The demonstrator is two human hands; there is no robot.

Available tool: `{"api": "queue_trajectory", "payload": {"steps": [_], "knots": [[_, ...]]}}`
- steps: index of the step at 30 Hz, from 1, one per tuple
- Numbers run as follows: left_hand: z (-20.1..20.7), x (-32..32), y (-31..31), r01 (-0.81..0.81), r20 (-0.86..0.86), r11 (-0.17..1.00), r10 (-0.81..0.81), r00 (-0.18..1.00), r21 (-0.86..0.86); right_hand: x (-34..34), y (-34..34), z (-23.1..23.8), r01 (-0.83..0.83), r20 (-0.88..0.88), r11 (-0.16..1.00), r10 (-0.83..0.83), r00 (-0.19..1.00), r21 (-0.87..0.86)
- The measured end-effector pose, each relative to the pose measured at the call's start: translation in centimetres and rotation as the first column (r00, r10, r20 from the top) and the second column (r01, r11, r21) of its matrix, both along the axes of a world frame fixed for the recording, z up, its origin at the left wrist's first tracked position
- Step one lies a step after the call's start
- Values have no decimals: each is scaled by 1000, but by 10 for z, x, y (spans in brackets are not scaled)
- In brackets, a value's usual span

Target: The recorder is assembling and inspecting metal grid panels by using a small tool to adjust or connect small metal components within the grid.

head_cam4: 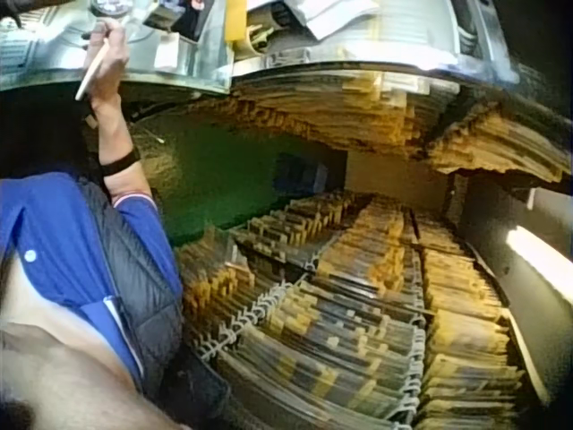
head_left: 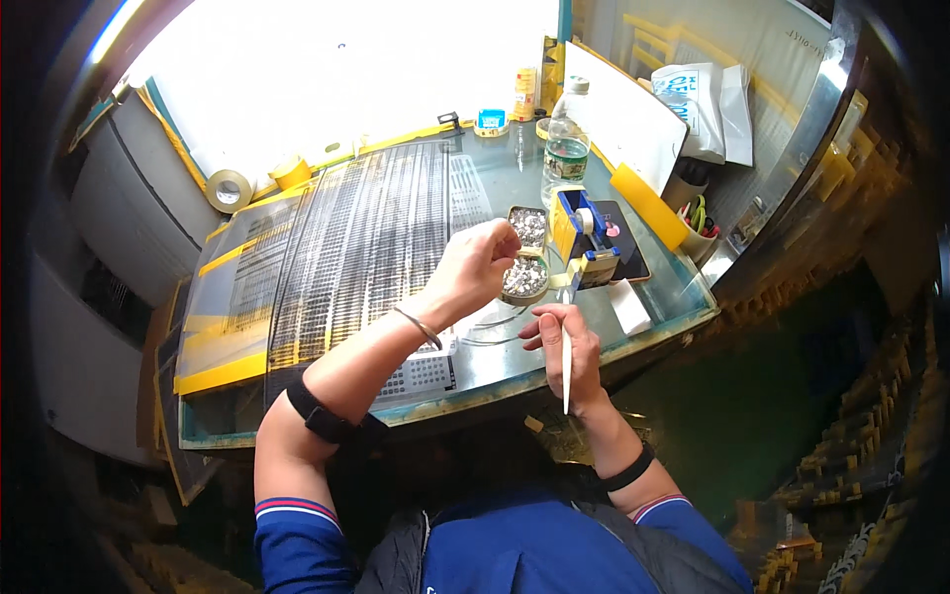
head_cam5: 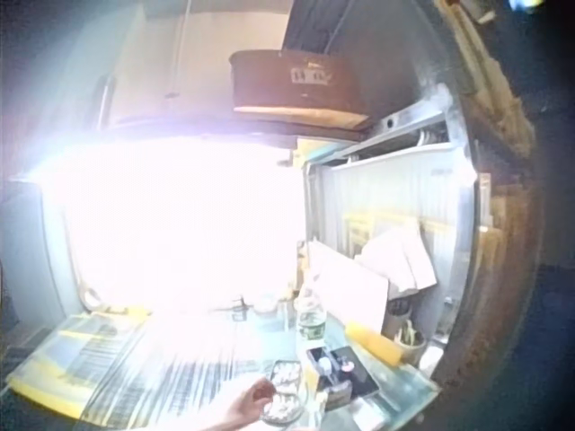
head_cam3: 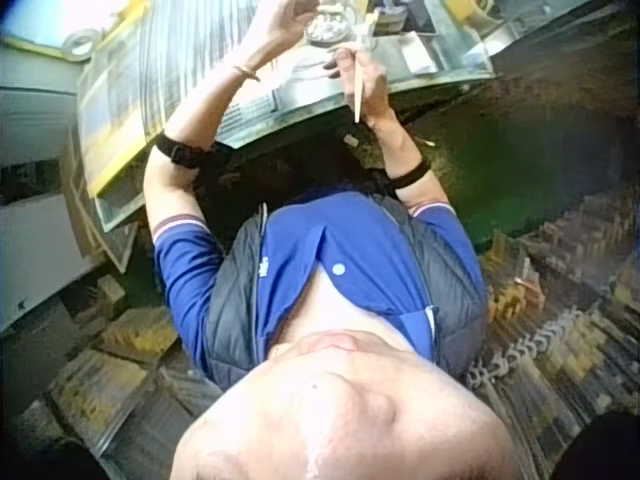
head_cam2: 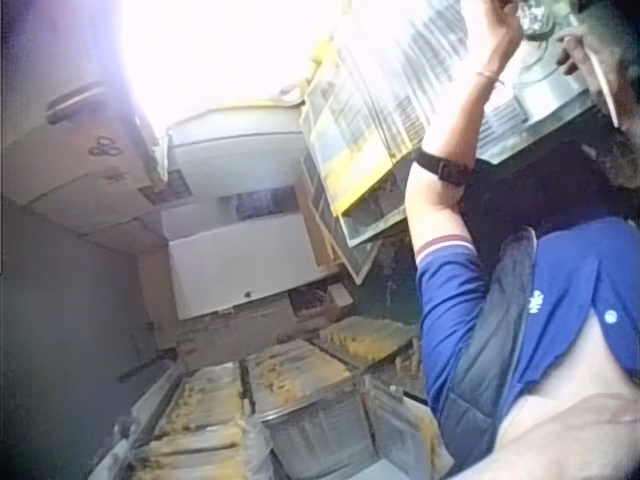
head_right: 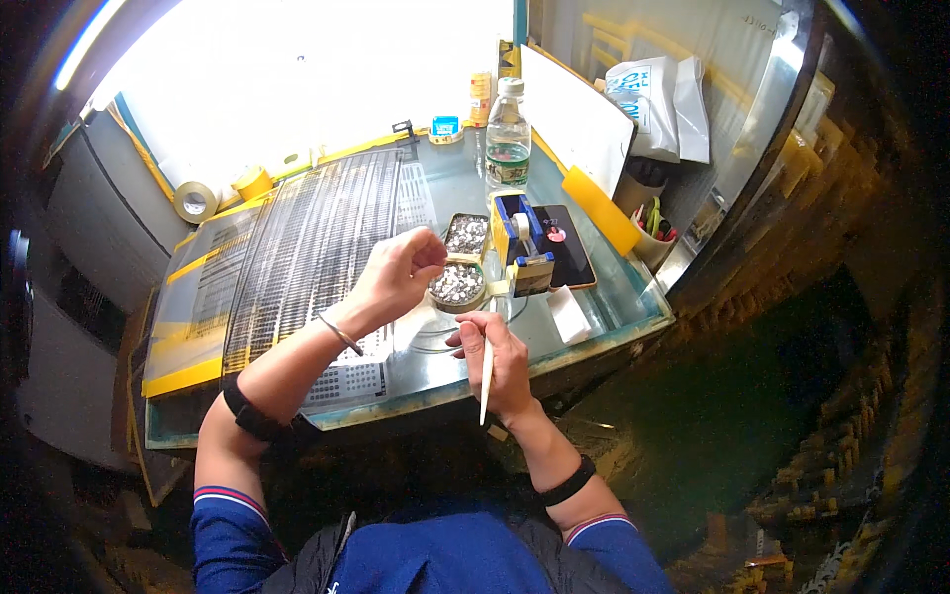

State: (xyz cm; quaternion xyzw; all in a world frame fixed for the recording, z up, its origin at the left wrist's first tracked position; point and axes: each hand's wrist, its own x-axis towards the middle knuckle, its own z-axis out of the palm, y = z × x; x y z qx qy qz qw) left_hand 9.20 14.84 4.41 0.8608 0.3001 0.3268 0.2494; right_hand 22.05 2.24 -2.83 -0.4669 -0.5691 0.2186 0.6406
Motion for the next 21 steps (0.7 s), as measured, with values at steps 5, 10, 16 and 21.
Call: {"api": "queue_trajectory", "payload": {"steps": [5,10,16,21], "knots": [[-13,9,8,41,82,999,-40,996,-17,3,0,1,-6,8,1000,6,1000,1],[-5,-3,2,-14,29,998,16,999,-62,1,0,0,-23,-47,1000,22,999,-14],[-21,-54,-75,-210,-233,912,303,924,352,5,1,-7,-51,-39,999,51,998,8],[-67,-102,-129,-290,-280,890,396,874,353,3,6,-4,-47,210,983,8,978,179]]}}
